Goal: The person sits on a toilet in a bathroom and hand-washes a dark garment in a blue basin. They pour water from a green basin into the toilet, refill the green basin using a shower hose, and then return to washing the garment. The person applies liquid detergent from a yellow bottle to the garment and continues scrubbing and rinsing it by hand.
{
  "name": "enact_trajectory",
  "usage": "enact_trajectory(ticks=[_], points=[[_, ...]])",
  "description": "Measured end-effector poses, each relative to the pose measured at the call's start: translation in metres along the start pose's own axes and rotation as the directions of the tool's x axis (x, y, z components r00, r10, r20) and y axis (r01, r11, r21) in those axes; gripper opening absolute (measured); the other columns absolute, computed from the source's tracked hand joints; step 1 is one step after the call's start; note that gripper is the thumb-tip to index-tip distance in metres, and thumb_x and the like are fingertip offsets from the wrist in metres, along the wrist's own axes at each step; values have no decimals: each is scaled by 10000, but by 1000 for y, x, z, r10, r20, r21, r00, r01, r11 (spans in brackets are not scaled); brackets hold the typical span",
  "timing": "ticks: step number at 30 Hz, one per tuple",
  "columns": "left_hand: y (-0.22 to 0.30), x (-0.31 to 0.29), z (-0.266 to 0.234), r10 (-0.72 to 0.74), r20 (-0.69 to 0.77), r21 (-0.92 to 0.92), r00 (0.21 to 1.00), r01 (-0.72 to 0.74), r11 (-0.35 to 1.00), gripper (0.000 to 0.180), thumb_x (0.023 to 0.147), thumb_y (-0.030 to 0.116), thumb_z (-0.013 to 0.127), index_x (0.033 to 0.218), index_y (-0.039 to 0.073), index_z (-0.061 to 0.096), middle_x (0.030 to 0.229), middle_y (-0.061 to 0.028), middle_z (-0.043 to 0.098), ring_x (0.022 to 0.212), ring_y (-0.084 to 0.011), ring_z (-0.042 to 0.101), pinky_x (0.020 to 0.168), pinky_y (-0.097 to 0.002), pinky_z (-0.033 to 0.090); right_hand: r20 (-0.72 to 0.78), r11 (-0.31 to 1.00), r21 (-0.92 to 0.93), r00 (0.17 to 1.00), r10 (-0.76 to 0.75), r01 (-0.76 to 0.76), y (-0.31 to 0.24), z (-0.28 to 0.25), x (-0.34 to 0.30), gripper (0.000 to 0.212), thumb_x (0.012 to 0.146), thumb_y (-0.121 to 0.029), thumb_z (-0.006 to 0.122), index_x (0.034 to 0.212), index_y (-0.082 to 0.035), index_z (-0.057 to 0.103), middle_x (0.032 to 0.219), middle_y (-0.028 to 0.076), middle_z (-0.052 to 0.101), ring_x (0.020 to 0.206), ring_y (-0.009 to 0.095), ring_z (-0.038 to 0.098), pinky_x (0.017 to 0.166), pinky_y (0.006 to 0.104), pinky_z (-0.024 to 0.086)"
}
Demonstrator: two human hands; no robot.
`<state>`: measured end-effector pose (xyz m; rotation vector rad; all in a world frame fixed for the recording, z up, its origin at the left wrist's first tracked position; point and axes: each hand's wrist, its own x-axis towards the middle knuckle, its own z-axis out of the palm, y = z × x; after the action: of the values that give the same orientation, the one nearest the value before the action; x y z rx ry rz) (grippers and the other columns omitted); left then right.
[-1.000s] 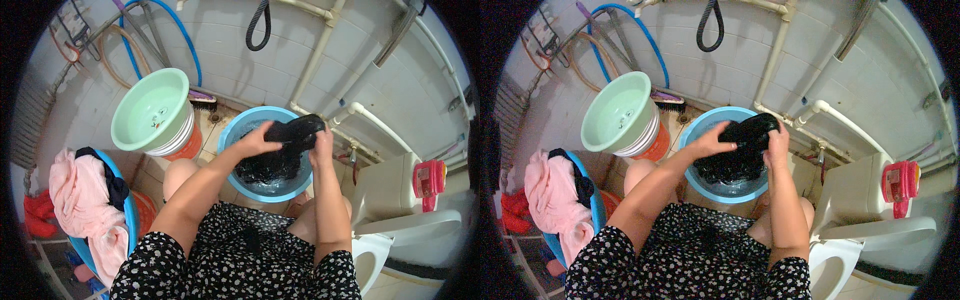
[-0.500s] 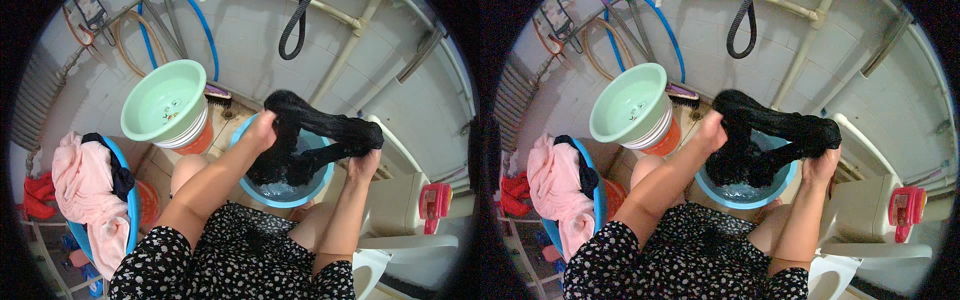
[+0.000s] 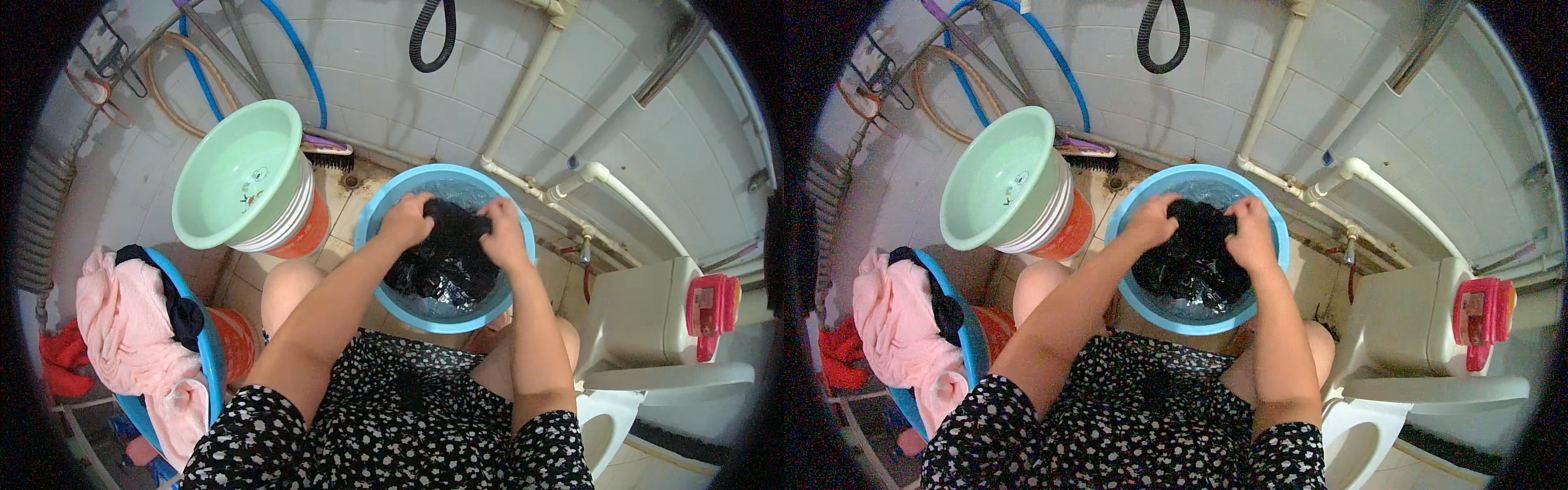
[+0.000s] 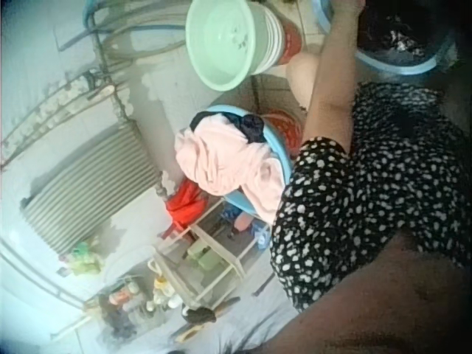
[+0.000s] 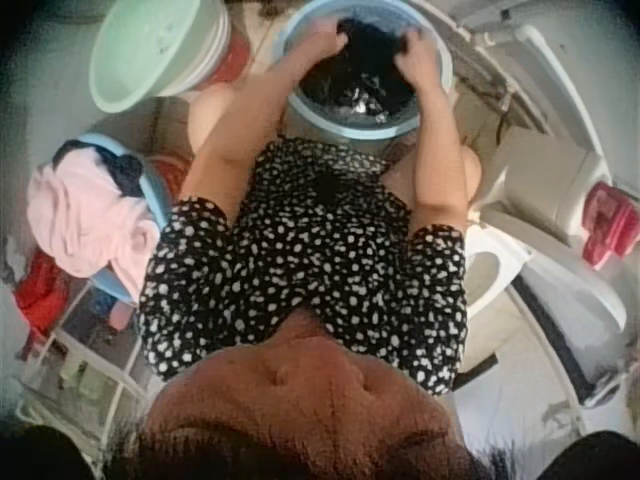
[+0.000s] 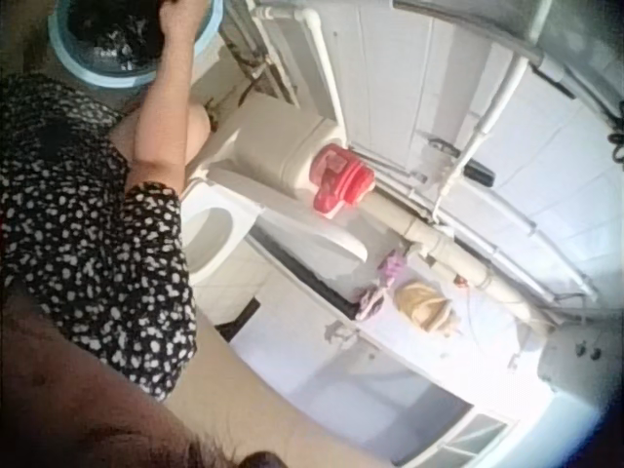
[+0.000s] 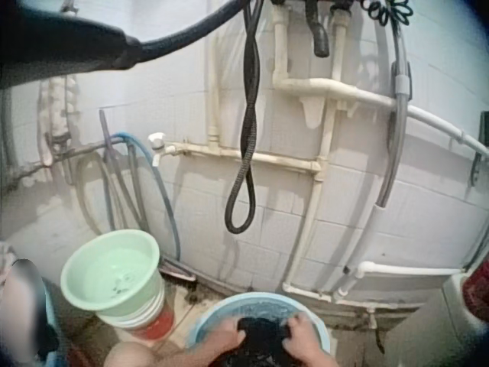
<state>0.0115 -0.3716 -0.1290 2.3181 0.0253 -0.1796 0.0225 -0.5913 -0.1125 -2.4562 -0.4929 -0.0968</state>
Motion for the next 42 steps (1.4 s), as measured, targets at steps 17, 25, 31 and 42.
enact_trajectory(ticks=[17, 25, 31, 42], points=[[-40, 1, 69, -260, 511, 709, 819, -231, 667, 650, 788, 224, 595, 1392, 172, 359, 1506, -112, 148, 1352, -396, 184, 1025, -671, 105, 543, 829, -555, 728, 419, -63, 39, 82, 4, 349, 758, -130, 567, 1098, -164, 639, 1175, 159, 580, 1107, 313, 542, 930, 502, 406], [8, -10, 9, 29, 520, 361, 854, -251, 898, 1193, 605, 459, 761, 1449, 94, 0, 1468, -193, 201, 1345, -333, 243, 1066, -585, 129, 168, 917, -29, 903, 396, -397, 9, -22, 27, 375, 663, -48, 534, 1009, -113, 662, 959, 203, 642, 907, 342, 621, 806, 395, 480], [80, -13, -24, 483, 207, -201, 851, -446, 872, 1114, 637, 362, 760, 1440, 94, 35, 1318, -227, 427, 1246, -357, 396, 1068, -481, 228, 46, 947, 275, 986, 161, -167, -96, -96, 13, 387, 634, 11, 532, 1001, -62, 629, 906, 156, 653, 892, 283, 630, 810, 336, 469], [68, -23, -23, -69, 183, -958, 981, 194, 212, 299, 768, 157, 581, 1021, 1, 605, 939, -101, 651, 823, -212, 627, 743, -335, 497, 600, 843, 372, 794, 101, -389, 23, -51, -18, 1196, 605, -370, 824, 1455, -92, 30, 1480, 205, 147, 1379, 302, 128, 1114, 372, 139]])
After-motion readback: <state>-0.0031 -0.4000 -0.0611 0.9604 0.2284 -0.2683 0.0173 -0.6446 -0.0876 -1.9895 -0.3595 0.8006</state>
